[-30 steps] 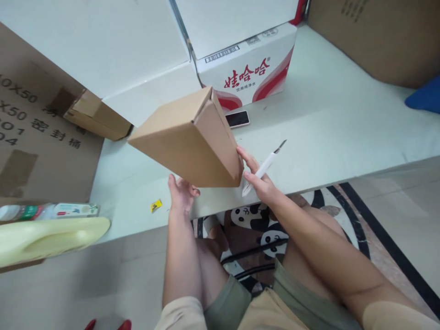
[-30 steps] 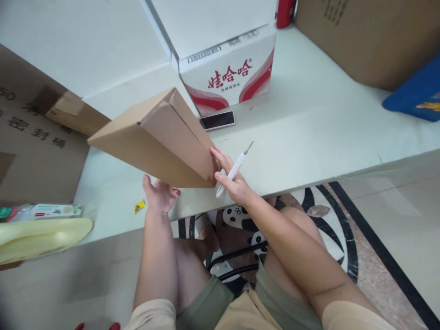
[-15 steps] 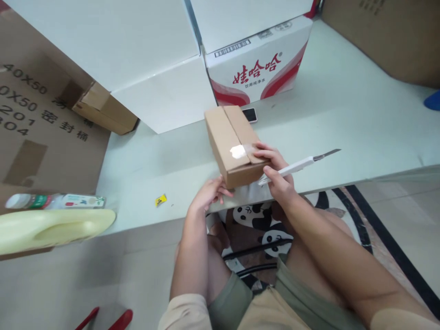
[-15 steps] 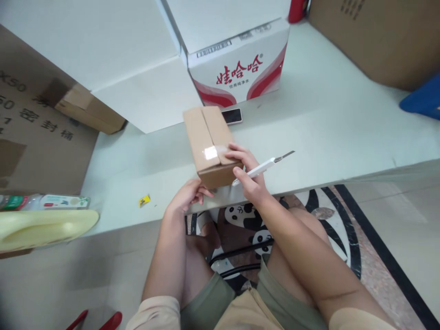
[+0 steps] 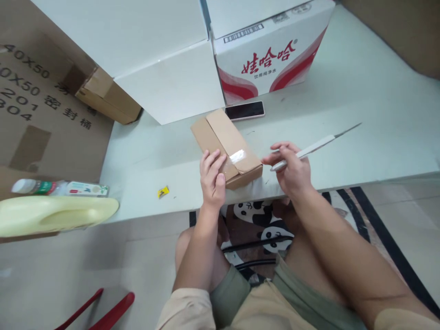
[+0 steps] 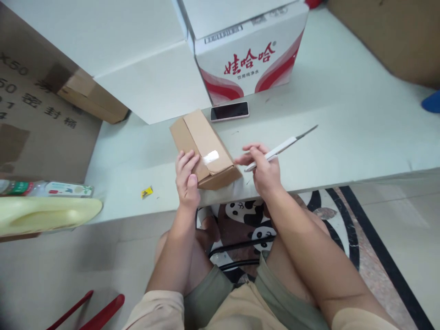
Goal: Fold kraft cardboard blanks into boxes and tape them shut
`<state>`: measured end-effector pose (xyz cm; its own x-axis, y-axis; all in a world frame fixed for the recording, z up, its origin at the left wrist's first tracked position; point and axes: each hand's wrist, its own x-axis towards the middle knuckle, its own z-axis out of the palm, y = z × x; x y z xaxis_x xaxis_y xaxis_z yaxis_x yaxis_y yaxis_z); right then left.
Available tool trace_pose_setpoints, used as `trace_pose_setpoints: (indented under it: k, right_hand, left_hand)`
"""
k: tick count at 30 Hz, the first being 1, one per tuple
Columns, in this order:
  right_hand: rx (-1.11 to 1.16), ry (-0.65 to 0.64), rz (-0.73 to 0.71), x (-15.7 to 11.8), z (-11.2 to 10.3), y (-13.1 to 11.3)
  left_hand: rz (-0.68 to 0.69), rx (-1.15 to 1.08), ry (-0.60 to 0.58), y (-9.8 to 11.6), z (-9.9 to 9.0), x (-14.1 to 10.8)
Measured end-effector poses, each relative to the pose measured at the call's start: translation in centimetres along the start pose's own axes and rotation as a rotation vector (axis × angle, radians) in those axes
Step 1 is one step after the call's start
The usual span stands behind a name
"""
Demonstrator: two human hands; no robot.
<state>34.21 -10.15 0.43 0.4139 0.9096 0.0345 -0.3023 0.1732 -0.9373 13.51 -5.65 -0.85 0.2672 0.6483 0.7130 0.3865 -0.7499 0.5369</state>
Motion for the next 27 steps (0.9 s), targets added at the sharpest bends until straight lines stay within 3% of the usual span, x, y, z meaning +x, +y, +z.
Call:
trace_pose_setpoints:
  k: [2,4,9,12,15,19,23,27]
  right_hand:
    - [-0.006,0.169,0.094,0.6,-0.2,0.2]
    - [-0.010,0.213,0.125,1.0,-0.3,0.4]
    - [-0.074,0.148,-0.026,0.9,-0.7,0.6]
    - [-0.125,0.064,-0.102,0.7,-1.1,0.8]
    - [-0.243,0.011,-0.214,0.4,-1.3,1.3]
    - [-0.332,-0.079,-0.349,-0.2,-1.1,1.8]
    - [-0.391,-0.080,-0.301,-0.6,-0.8,2.2]
    - [-0.356,-0.109,-0.266,-0.6,-0.5,2.8]
  left_hand:
    - [0.012,0.001,0.016,0.0,0.4,-0.1]
    - [0.025,0.017,0.016,0.1,0.6,0.0]
    - [0.080,0.036,-0.018,0.1,1.0,0.2]
    - [0.043,-0.008,-0.033,-0.2,0.8,-0.1]
    - [-0.128,-0.270,-0.001,-0.4,0.1,-0.3]
    - [-0.449,-0.734,0.177,-0.4,-1.7,0.4]
    - [-0.658,-0.920,0.234,-0.1,-3.4,1.2]
    - [-0.725,-1.074,0.235,0.2,-3.8,1.4]
